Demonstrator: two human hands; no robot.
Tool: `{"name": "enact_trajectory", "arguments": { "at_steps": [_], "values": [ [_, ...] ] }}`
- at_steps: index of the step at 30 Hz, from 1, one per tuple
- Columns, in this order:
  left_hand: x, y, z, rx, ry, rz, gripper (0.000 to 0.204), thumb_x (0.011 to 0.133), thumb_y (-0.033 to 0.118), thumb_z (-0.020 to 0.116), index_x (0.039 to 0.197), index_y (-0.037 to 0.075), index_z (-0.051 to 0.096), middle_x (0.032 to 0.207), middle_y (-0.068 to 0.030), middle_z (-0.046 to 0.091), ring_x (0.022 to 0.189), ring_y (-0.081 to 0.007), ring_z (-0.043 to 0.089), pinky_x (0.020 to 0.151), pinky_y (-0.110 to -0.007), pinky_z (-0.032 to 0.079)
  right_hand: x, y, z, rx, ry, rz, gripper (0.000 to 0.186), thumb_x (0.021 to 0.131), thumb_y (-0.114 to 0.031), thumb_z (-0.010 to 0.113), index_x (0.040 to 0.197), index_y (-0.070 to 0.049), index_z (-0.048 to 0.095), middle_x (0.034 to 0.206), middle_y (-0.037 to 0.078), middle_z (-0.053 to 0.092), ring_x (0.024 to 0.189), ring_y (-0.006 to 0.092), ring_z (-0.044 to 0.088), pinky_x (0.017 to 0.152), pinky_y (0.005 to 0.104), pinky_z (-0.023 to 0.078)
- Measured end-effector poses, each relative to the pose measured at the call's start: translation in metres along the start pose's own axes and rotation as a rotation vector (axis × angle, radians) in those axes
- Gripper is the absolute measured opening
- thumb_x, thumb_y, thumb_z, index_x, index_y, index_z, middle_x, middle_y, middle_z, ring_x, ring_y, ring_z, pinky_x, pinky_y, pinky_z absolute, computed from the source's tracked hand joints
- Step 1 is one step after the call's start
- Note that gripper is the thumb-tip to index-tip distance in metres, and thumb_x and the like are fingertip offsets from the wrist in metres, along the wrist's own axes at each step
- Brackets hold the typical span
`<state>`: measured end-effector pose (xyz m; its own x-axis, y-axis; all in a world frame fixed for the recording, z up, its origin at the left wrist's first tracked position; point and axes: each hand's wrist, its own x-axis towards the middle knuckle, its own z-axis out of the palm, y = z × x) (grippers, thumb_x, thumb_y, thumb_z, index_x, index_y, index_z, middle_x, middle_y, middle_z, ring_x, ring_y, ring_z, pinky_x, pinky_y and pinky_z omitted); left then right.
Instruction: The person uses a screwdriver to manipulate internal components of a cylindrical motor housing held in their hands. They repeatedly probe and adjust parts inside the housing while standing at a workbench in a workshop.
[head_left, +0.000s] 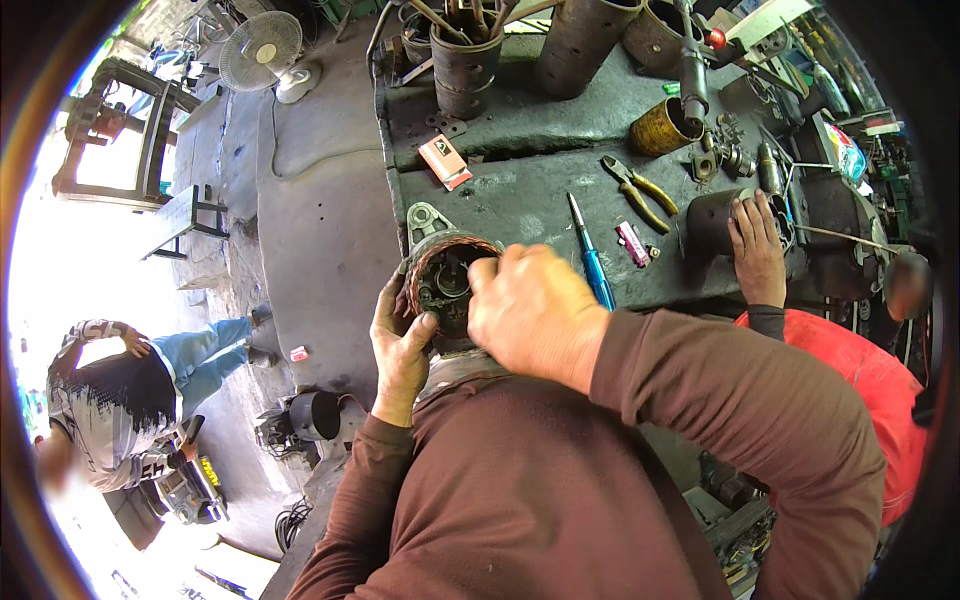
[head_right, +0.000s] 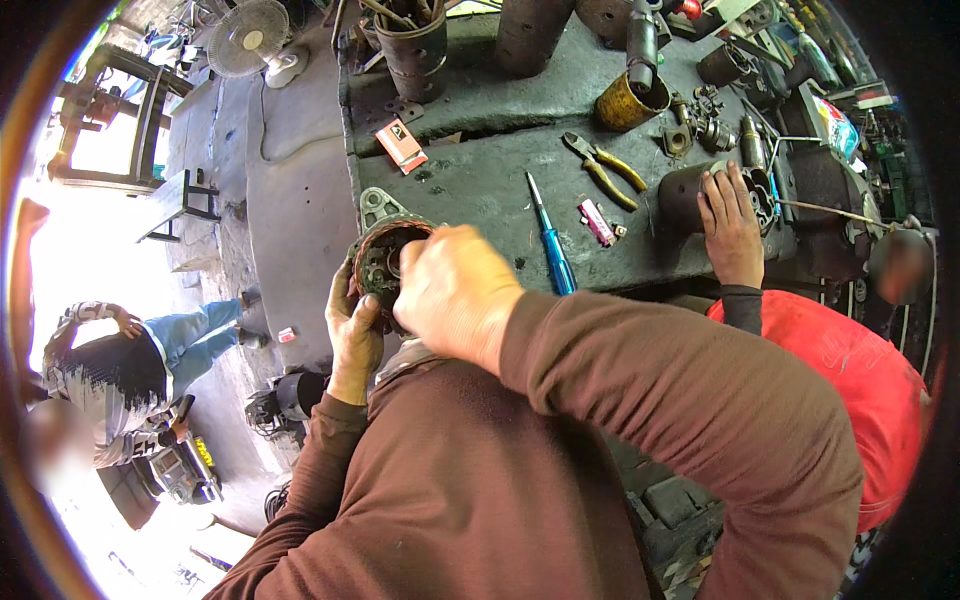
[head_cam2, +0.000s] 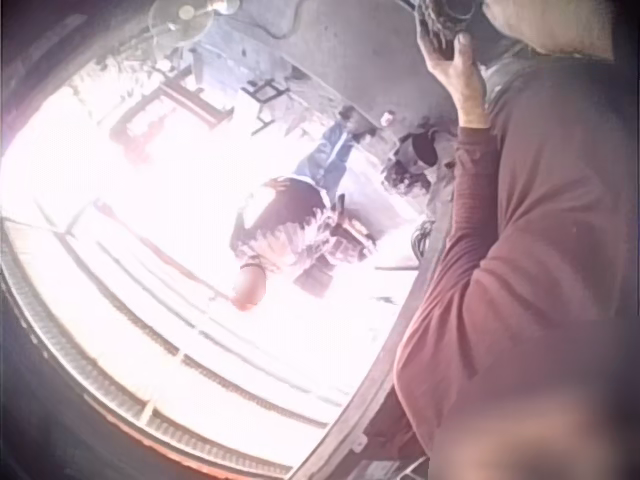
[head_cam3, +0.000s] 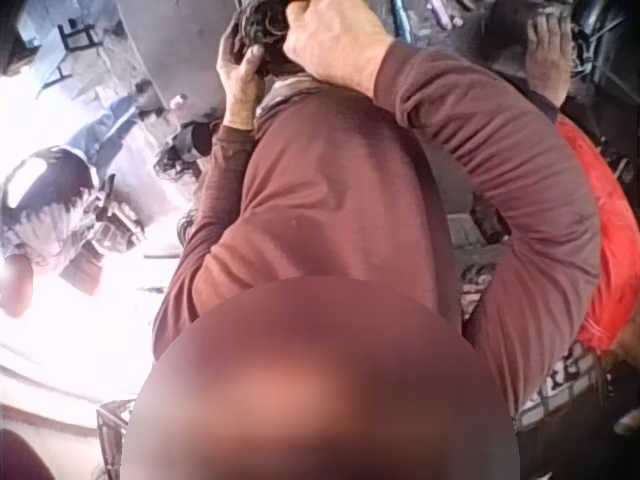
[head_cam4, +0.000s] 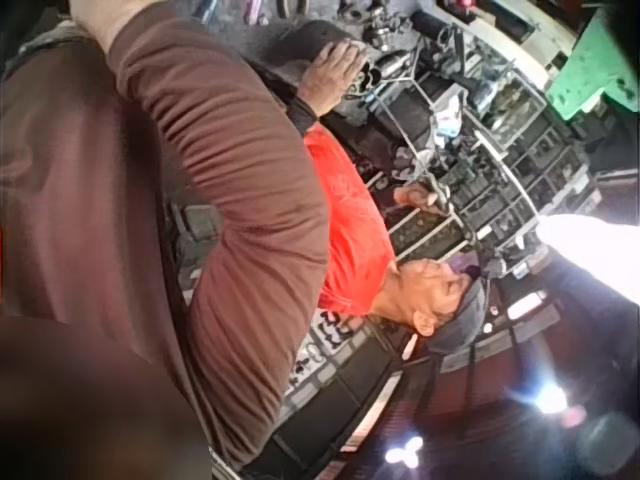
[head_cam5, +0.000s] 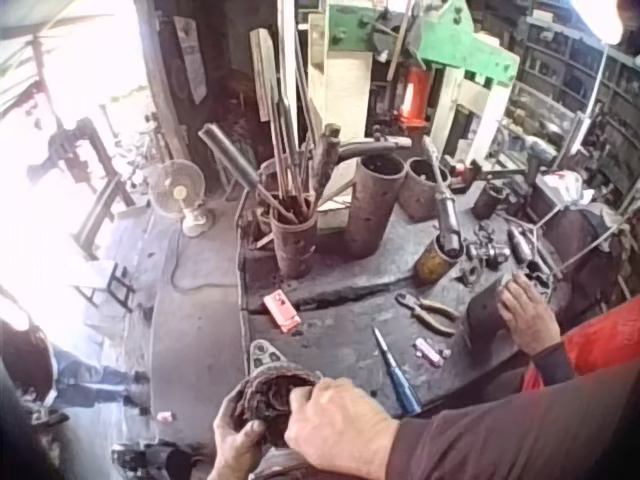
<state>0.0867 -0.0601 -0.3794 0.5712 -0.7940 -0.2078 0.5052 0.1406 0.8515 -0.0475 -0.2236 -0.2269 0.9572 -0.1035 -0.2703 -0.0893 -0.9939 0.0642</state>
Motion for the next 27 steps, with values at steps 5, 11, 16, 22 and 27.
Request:
{"name": "enact_trajectory", "arguments": {
  "at_steps": [5, 11, 16, 22, 27],
  "values": [
    [0.002, 0.002, 0.002, 0.014, 0.036, -0.006, 0.095, 0.091, 0.024, 0.091, 0.164, -0.010, 0.041, 0.154, -0.0204, 0.062, 0.141, -0.0277, 0.061, 0.123, -0.042, 0.046, -0.021, 0.002, 0.018, 0.113, 0.021, 0.104, 0.025, 0.100, -0.026, 0.065, 0.098, -0.009, 0.082, 0.105, 0.012, 0.073, 0.099, 0.0311, 0.074, 0.085, 0.0472, 0.058],
    [0.001, 0.003, 0.001, 0.033, 0.061, -0.019, 0.095, 0.091, 0.024, 0.091, 0.163, -0.011, 0.041, 0.152, -0.0216, 0.063, 0.140, -0.0280, 0.062, 0.122, -0.042, 0.047, -0.048, -0.015, 0.042, -0.002, 0.301, 0.154, 0.040, 0.104, -0.026, 0.062, 0.113, 0.010, 0.077, 0.129, 0.025, 0.068, 0.119, 0.0424, 0.061, 0.106, 0.0528, 0.048],
    [0.003, -0.001, 0.000, 0.034, 0.071, -0.017, 0.093, 0.092, 0.023, 0.090, 0.163, -0.011, 0.042, 0.150, -0.0217, 0.064, 0.137, -0.0293, 0.064, 0.118, -0.043, 0.052, -0.048, -0.018, 0.045, -0.070, 0.271, 0.142, 0.041, 0.103, -0.027, 0.060, 0.115, 0.007, 0.079, 0.129, 0.026, 0.068, 0.119, 0.0415, 0.062, 0.103, 0.0522, 0.048],
    [0.003, 0.000, -0.001, 0.052, 0.057, -0.019, 0.091, 0.093, 0.023, 0.088, 0.163, -0.010, 0.041, 0.148, -0.0221, 0.064, 0.133, -0.0314, 0.067, 0.114, -0.046, 0.057, -0.038, -0.026, 0.042, -0.087, 0.239, 0.137, 0.040, 0.101, -0.027, 0.061, 0.118, 0.004, 0.080, 0.126, 0.024, 0.069, 0.114, 0.0372, 0.062, 0.096, 0.0481, 0.047],
    [0.002, 0.002, 0.002, 0.038, 0.084, -0.022, 0.096, 0.089, 0.027, 0.093, 0.162, -0.011, 0.043, 0.148, -0.0212, 0.066, 0.134, -0.0277, 0.066, 0.118, -0.042, 0.051, -0.034, -0.025, 0.043, -0.113, 0.208, 0.144, 0.040, 0.098, -0.025, 0.062, 0.118, 0.005, 0.079, 0.124, 0.022, 0.069, 0.112, 0.0338, 0.062, 0.094, 0.0452, 0.047]
  ]
}}
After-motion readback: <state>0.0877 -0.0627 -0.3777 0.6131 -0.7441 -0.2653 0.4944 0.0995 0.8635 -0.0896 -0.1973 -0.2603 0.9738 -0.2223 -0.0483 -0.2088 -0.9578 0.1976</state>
